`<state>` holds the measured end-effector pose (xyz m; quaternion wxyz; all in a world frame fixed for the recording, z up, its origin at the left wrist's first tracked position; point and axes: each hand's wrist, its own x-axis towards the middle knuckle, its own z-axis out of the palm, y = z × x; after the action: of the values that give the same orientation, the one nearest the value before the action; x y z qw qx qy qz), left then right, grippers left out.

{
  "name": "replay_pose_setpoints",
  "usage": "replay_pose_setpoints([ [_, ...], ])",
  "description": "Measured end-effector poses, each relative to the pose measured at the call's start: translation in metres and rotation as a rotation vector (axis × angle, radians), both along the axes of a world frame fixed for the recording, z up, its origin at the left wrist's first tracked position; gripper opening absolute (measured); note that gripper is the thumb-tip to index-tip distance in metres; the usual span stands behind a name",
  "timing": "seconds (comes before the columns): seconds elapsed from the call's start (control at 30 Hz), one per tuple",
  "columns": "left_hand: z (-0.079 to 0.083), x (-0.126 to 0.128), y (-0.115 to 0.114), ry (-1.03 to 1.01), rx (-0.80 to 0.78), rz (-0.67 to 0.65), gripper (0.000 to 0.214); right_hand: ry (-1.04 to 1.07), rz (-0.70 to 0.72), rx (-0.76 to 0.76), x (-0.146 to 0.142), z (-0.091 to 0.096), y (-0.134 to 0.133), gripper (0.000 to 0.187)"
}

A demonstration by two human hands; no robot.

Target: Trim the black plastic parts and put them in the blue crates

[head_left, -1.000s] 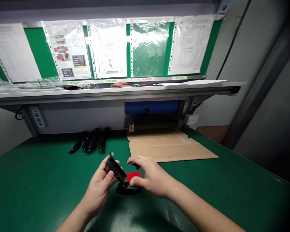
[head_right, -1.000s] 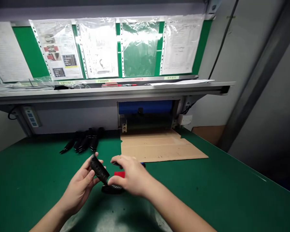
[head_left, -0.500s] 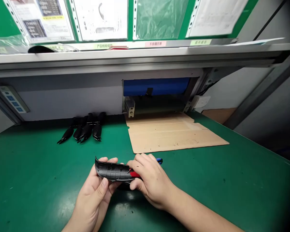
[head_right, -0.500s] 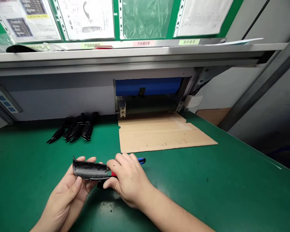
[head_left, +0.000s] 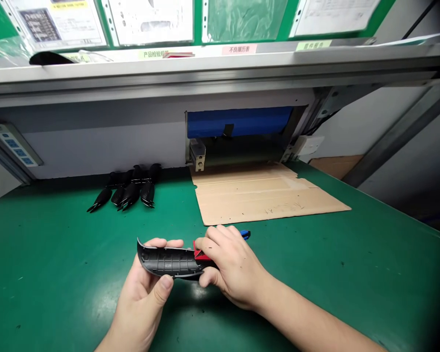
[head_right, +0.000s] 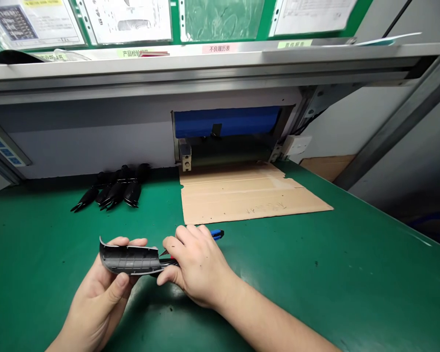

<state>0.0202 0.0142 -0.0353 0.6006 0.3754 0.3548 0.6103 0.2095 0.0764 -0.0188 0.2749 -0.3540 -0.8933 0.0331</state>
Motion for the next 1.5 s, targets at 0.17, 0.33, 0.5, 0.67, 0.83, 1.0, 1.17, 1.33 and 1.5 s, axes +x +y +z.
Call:
replay_pose_setpoints([
  [0.17, -0.001, -0.002, -0.007, -0.004, 0.069, -0.048, 0.045, -0.043, -0.018, 0.022, -0.001, -0.001, 0.002, 0.082],
  [0.33, 0.002, -0.003, -0.003, -0.009, 0.072, 0.051, 0.042, 0.085, 0.023, 0.005, 0.001, 0.003, 0.0, 0.082],
  [0.5, 0.0, -0.003, -0.002, 0.004, 0.053, 0.012, 0.043, 0.079, 0.023, 0.001, -0.001, 0.002, -0.004, 0.087],
  [0.67, -0.002, -0.003, -0.005, -0.015, 0.054, -0.025, 0.039, 0.043, -0.006, 0.06, -0.004, -0.001, -0.005, 0.084],
  [0.83, 0.0, -0.003, -0.003, -0.018, 0.067, -0.044, 0.036, 0.038, 0.016, 0.103, -0.005, -0.001, -0.005, 0.079],
  [1.0, 0.001, -0.008, -0.001, 0.062, 0.118, -0.083, 0.029, 0.046, 0.041, 0.146, -0.005, -0.005, -0.004, 0.078],
  [1.17, -0.002, -0.015, -0.001, 0.118, 0.146, -0.131, 0.029, 0.009, 0.047, 0.126, -0.005, -0.01, -0.003, 0.077],
  [1.33, -0.002, -0.016, 0.0, 0.146, 0.146, -0.195, 0.029, -0.012, 0.056, 0.094, -0.003, -0.01, -0.003, 0.077],
  [1.5, -0.006, -0.015, 0.002, 0.112, 0.15, -0.183, 0.03, -0.016, 0.053, 0.098, -0.002, -0.01, -0.002, 0.078],
])
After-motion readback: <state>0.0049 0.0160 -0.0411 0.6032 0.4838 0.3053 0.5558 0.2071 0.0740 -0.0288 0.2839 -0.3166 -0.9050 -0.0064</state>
